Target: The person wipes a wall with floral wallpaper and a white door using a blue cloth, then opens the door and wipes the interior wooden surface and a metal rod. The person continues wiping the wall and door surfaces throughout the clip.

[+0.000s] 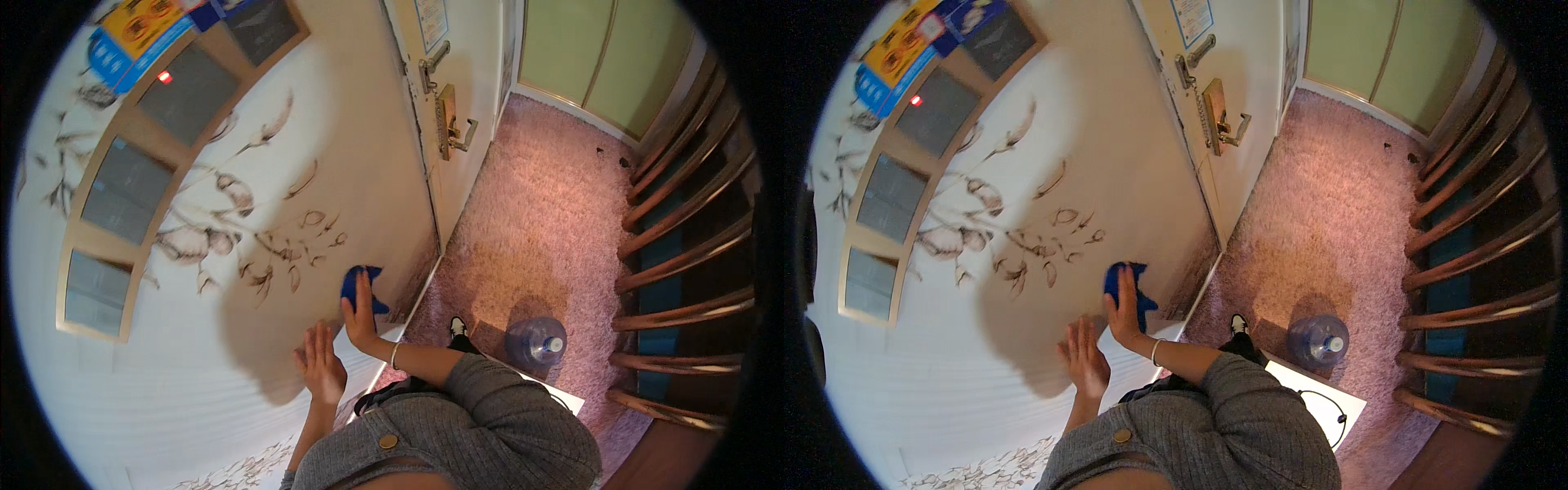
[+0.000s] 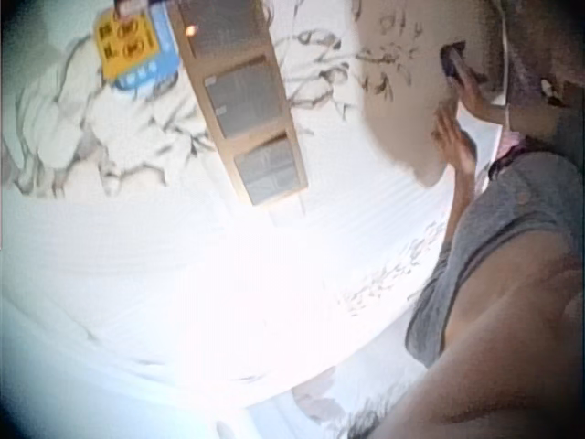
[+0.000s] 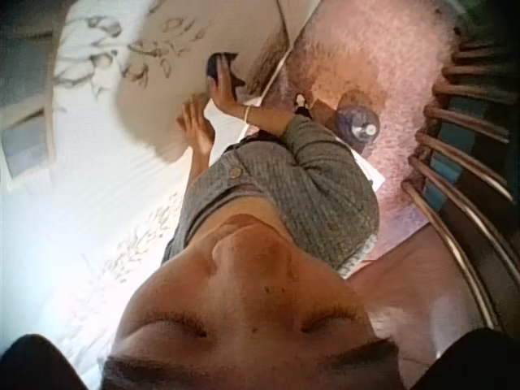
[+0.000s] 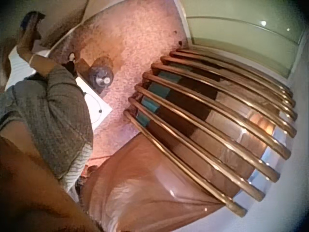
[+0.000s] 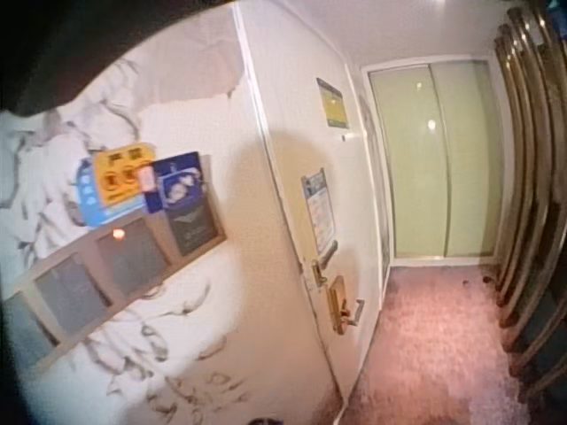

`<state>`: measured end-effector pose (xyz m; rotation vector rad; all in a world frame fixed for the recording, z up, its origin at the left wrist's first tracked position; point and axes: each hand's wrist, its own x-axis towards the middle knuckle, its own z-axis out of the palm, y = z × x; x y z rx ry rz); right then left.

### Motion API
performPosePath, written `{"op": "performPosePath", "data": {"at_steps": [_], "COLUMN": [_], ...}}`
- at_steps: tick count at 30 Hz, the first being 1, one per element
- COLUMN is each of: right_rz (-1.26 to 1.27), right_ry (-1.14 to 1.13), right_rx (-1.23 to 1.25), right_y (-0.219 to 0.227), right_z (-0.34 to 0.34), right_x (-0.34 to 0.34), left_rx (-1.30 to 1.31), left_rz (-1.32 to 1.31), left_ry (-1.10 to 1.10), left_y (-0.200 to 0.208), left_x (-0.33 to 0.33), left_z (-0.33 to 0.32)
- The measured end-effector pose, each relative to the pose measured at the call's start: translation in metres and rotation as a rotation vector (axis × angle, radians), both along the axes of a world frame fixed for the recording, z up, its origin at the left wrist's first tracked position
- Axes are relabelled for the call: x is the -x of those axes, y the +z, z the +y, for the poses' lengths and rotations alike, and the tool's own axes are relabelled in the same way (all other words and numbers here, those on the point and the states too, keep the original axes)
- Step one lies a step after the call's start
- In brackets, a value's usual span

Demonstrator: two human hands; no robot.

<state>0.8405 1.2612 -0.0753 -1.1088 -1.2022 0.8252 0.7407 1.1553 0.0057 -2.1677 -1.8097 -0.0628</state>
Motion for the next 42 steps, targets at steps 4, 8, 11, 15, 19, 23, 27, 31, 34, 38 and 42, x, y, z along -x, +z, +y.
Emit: {"op": "performPosePath", "data": {"at_steps": [4, 8, 11, 15, 19, 23, 27, 31, 34, 38, 42], "right_rz": [-0.238, -0.196, -0.002, 0.400, 0.404, 0.324, 0.100, -0.032, 0.108, 0.372, 0.882], "right_ry": [0.157, 0.004, -0.241, -0.237, -0.166, -0.061, -0.013, -0.118, -0.256, -0.290, -0.193], "right_rx": [-0.377, -0.425, -0.104, 0.324, 0.490, 0.480, 0.065, -0.024, 0.111, 0.454, 0.821], "right_y": [0.028, 0.041, 0.026, -0.028, -0.059, -0.028, 0.020, 0.030, 0.015, -0.009, -0.009], "right_z": [0.054, 0.133, 0.180, 0.196, 0.147, 0.103, 0.106, 0.159, 0.210, 0.231, 0.187], "right_x": [-0.047, -0.091, -0.108, -0.118, -0.082, -0.065, -0.087, -0.115, -0.133, -0.150, -0.134], "left_rx": [-0.160, -0.196, -0.157, -0.055, 0.092, 0.062, -0.118, -0.127, -0.108, -0.023, 0.014], "left_rz": [-0.027, -0.034, -0.028, 0.063, 0.029, 0.021, 0.036, 0.055, 0.024, -0.063, -0.144], "left_ry": [0.009, -0.014, -0.016, 0.007, 0.044, 0.058, -0.023, -0.078, -0.117, -0.183, -0.244], "left_y": [0.013, 0.027, 0.028, 0.012, -0.007, -0.015, -0.001, 0.023, 0.037, 0.046, 0.038], "left_x": [-0.030, -0.079, -0.107, -0.119, -0.107, -0.096, -0.105, -0.130, -0.151, -0.153, -0.130], "left_z": [0.040, 0.105, 0.142, 0.155, 0.129, 0.116, 0.141, 0.184, 0.207, 0.211, 0.190]}}
